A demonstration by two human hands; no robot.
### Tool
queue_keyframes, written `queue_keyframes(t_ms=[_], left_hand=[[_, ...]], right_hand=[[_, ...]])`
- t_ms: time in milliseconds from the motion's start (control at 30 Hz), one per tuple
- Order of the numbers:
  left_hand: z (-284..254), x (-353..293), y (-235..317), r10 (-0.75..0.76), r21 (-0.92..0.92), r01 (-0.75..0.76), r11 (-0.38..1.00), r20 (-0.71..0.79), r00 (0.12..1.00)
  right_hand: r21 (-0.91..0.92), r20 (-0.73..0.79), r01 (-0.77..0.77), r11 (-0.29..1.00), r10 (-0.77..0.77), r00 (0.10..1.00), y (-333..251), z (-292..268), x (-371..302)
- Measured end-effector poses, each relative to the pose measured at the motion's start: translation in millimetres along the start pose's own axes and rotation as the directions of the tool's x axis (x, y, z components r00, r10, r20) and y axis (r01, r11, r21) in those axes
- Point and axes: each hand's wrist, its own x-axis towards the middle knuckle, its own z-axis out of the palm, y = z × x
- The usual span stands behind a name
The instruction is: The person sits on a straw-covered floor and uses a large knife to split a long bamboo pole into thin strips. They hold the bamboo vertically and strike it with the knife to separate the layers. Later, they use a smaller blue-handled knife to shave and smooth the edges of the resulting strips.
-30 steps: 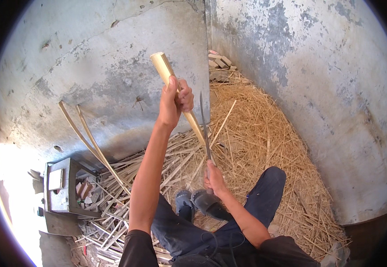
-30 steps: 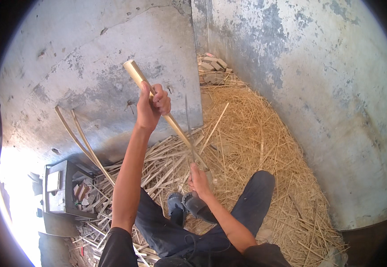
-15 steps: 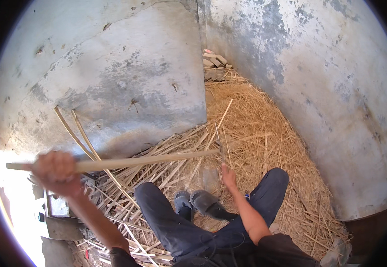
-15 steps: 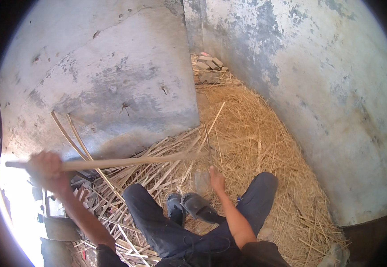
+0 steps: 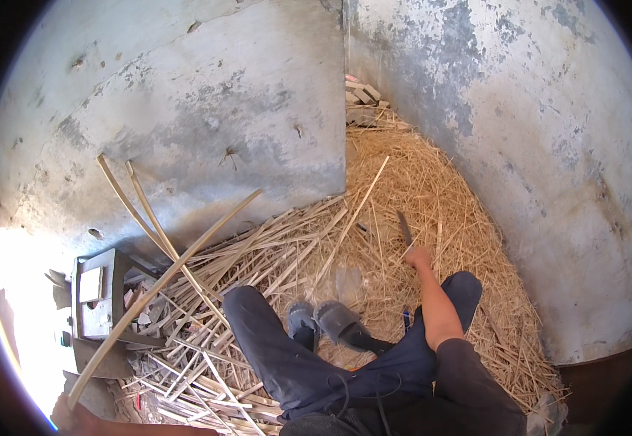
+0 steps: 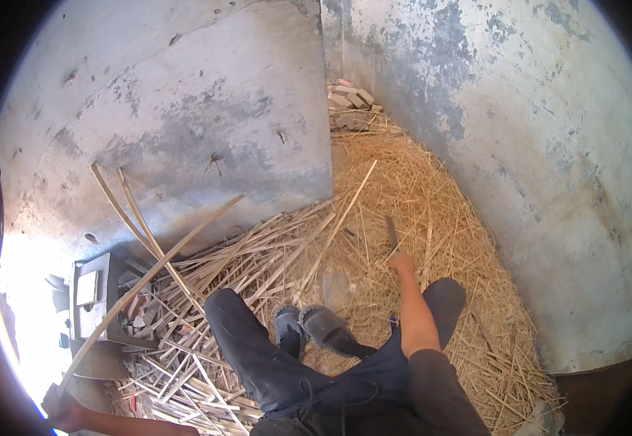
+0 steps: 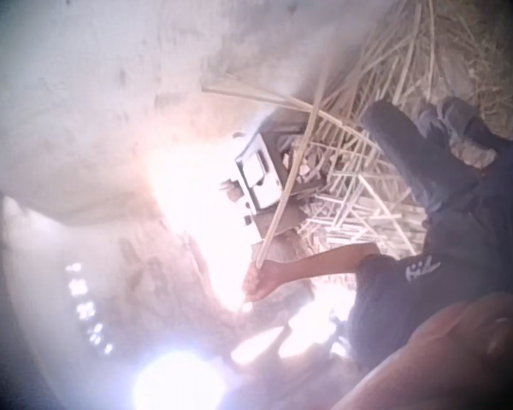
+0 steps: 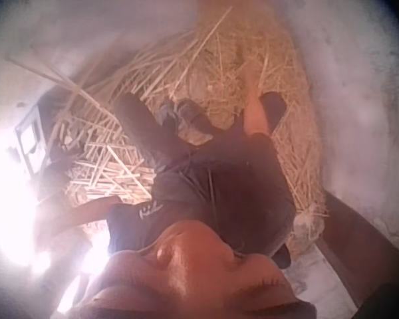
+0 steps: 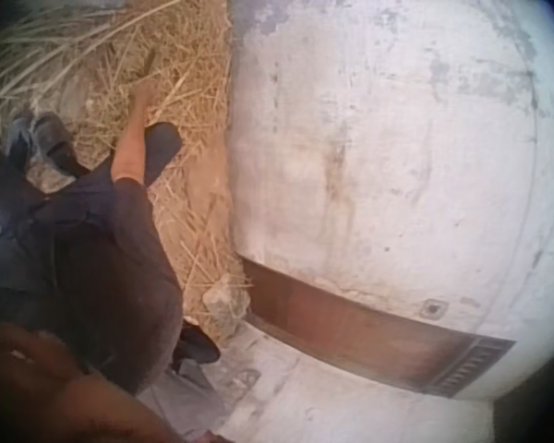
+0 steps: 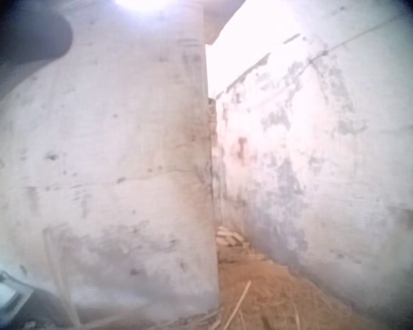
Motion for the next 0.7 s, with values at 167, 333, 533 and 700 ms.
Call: queue_keyframes(t_ms=[167, 333, 533, 700], left_hand=[[6, -53, 14, -0.284, -0.558, 0.336, 0.759, 0.182, 0.942], [82, -84, 6, -0.422, -0.726, 0.436, 0.532, 0.220, 0.880], [173, -114, 10, -0.421, -0.828, 0.478, 0.294, 0.337, 0.842], [219, -173, -19, -0.501, -0.891, 0.446, 0.084, 0.349, 0.792]], right_hand=[[-0.060, 0.131, 0.083, 0.995, -0.075, 0.989, -11, 37, -5], [-0.105, 0.041, 0.043, 0.993, -0.039, 0.998, -18, -76, 7], [0.201, -0.241, 0.242, 0.949, -0.192, 0.951, 12, -156, -5], [0.124, -0.473, 0.135, 0.983, -0.061, 0.879, 172, -49, 8]])
